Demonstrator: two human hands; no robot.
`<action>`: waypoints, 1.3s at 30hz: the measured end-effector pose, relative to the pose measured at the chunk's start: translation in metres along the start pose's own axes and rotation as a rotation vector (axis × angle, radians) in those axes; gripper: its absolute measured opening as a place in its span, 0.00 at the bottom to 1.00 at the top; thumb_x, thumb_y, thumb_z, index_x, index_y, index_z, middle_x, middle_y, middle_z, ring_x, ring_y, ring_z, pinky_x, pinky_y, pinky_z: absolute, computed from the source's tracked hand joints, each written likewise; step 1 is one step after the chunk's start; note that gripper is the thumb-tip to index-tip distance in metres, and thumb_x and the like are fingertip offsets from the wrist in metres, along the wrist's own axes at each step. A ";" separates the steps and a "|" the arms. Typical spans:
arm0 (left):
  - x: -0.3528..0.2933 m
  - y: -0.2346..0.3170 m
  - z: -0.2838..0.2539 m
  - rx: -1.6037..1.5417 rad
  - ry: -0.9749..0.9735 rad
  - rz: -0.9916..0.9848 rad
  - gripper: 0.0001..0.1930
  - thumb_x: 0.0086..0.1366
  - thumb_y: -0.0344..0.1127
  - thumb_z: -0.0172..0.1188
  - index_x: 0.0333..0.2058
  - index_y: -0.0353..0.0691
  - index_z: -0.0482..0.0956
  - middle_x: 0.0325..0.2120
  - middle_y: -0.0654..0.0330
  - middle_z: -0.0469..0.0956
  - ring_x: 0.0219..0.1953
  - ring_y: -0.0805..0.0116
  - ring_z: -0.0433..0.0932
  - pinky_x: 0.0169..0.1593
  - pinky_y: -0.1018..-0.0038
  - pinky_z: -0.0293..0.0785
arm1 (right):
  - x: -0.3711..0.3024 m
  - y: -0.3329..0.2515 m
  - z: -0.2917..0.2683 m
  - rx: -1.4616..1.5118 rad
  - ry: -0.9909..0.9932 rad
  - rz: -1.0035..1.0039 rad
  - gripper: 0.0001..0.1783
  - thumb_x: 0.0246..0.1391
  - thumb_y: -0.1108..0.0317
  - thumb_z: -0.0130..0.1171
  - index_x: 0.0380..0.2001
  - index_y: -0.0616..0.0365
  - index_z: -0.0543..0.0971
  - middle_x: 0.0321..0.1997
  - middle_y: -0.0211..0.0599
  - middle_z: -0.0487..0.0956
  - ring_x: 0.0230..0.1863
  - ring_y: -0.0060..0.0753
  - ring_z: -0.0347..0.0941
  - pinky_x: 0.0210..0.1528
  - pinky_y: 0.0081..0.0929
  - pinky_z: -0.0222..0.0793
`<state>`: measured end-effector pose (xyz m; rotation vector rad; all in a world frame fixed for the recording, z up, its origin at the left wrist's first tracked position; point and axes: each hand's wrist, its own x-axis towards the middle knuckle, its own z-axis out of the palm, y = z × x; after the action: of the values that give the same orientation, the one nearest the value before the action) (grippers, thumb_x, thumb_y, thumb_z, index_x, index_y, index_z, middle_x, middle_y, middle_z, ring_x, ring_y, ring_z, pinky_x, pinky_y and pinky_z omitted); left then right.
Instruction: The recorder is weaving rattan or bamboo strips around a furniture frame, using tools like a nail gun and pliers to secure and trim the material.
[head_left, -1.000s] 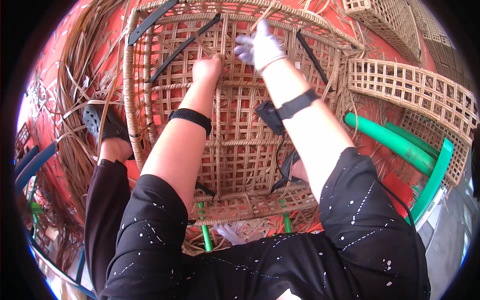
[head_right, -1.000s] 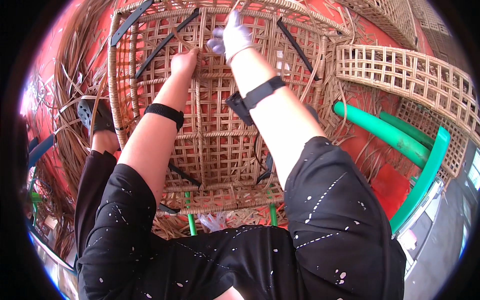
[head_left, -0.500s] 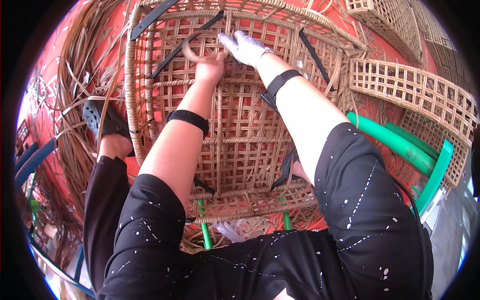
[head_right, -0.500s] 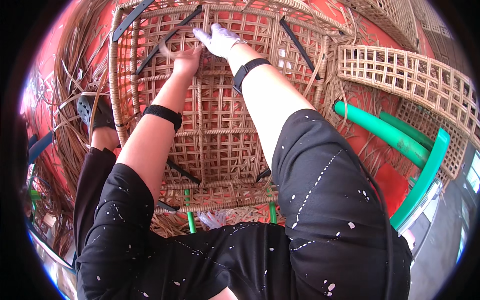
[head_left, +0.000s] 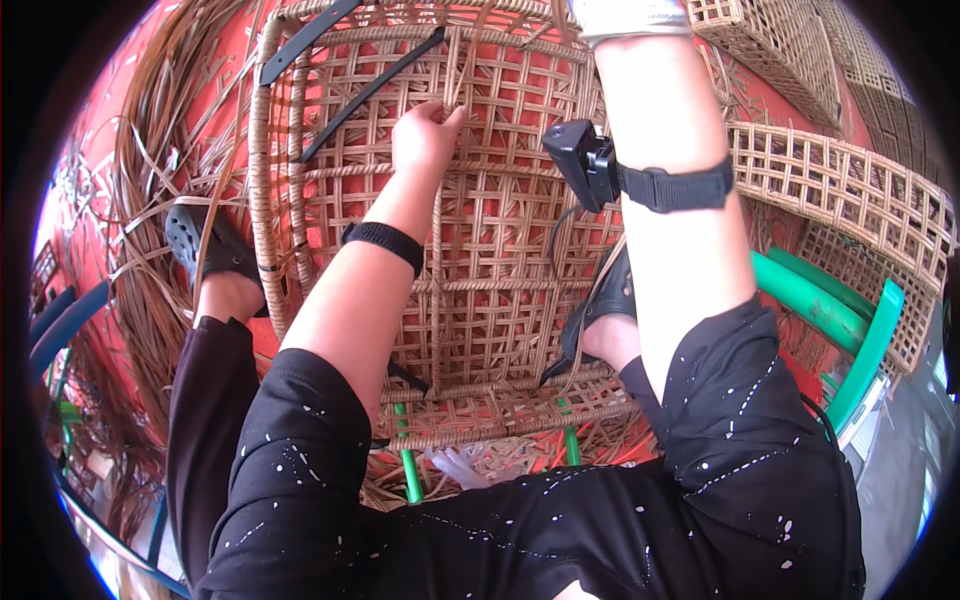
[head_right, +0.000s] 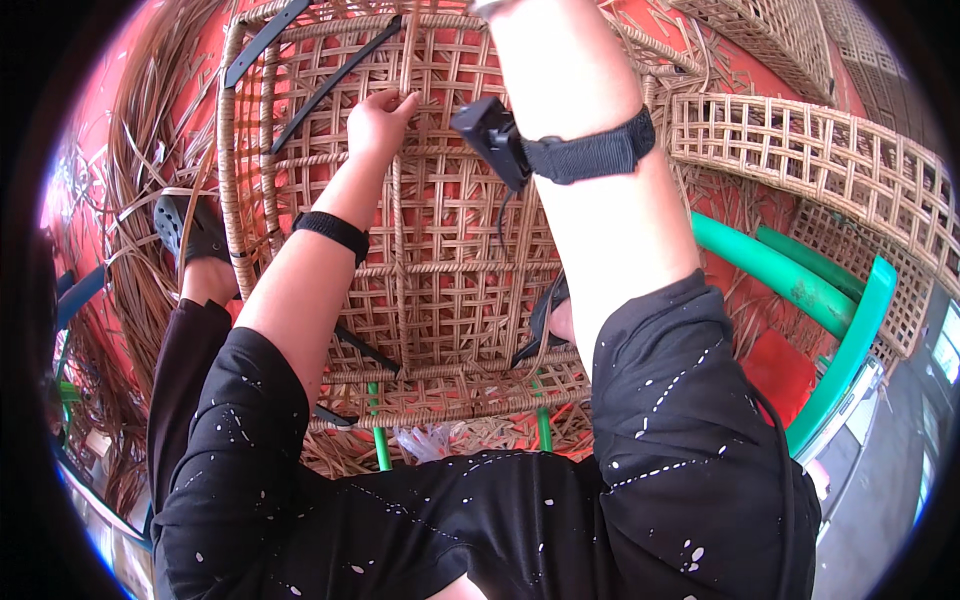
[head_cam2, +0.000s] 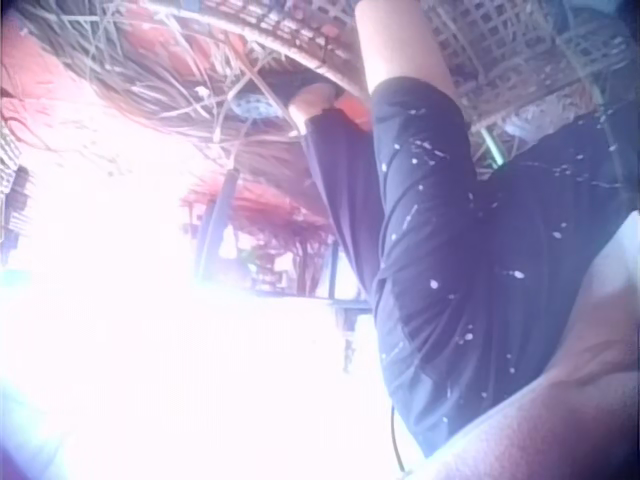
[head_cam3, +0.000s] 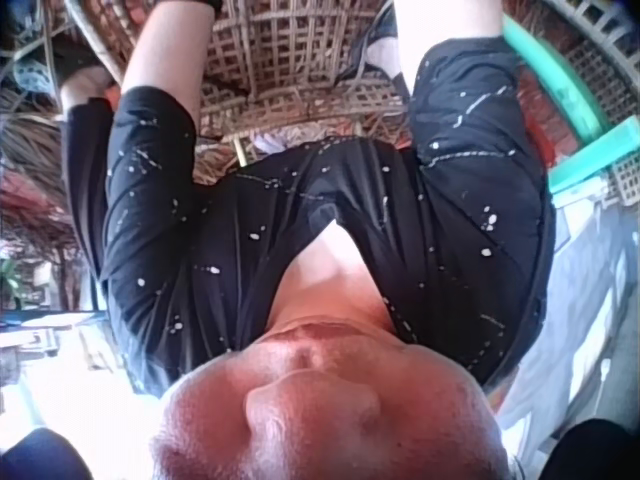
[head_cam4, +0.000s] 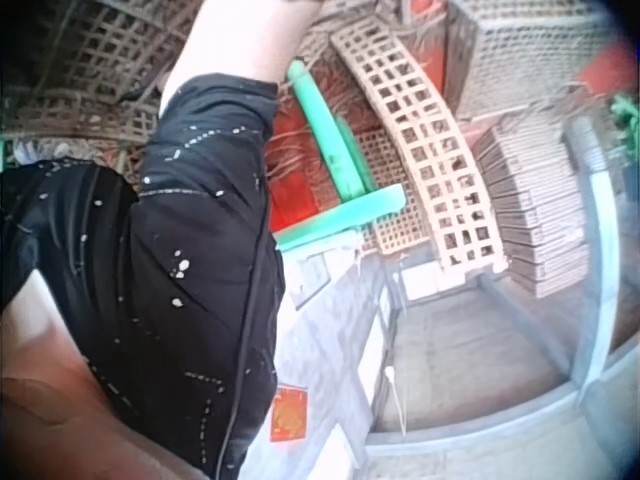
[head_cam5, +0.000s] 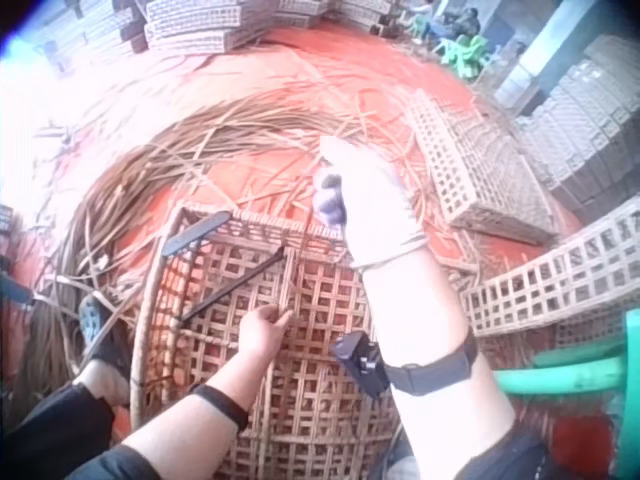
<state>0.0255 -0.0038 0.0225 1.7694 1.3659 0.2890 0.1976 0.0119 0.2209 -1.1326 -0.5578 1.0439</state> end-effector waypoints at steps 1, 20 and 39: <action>0.001 0.012 0.000 -0.013 -0.025 -0.074 0.19 0.52 0.47 0.61 0.38 0.39 0.80 0.29 0.53 0.80 0.35 0.62 0.79 0.41 0.70 0.73 | -0.009 -0.019 0.018 -0.103 -0.062 -0.134 0.11 0.52 0.61 0.56 0.24 0.53 0.68 0.16 0.28 0.69 0.12 0.19 0.63 0.13 0.15 0.56; 0.026 -0.001 0.010 -0.509 -0.052 -0.543 0.12 0.52 0.37 0.59 0.27 0.31 0.78 0.19 0.62 0.77 0.20 0.75 0.72 0.25 0.78 0.66 | -0.031 0.111 0.000 -0.967 0.485 -0.752 0.06 0.48 0.70 0.54 0.30 0.59 0.70 0.26 0.37 0.71 0.27 0.31 0.69 0.33 0.26 0.66; 0.040 -0.059 0.003 -0.485 -0.074 -0.403 0.13 0.59 0.43 0.55 0.30 0.40 0.80 0.20 0.66 0.76 0.24 0.75 0.70 0.31 0.78 0.67 | -0.014 0.184 -0.019 -1.376 -0.186 0.348 0.36 0.51 0.37 0.45 0.51 0.56 0.68 0.50 0.49 0.73 0.52 0.48 0.69 0.54 0.42 0.62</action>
<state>0.0026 0.0313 -0.0345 1.0739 1.4191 0.2988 0.1360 0.0017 0.0464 -2.3986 -1.3561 1.0235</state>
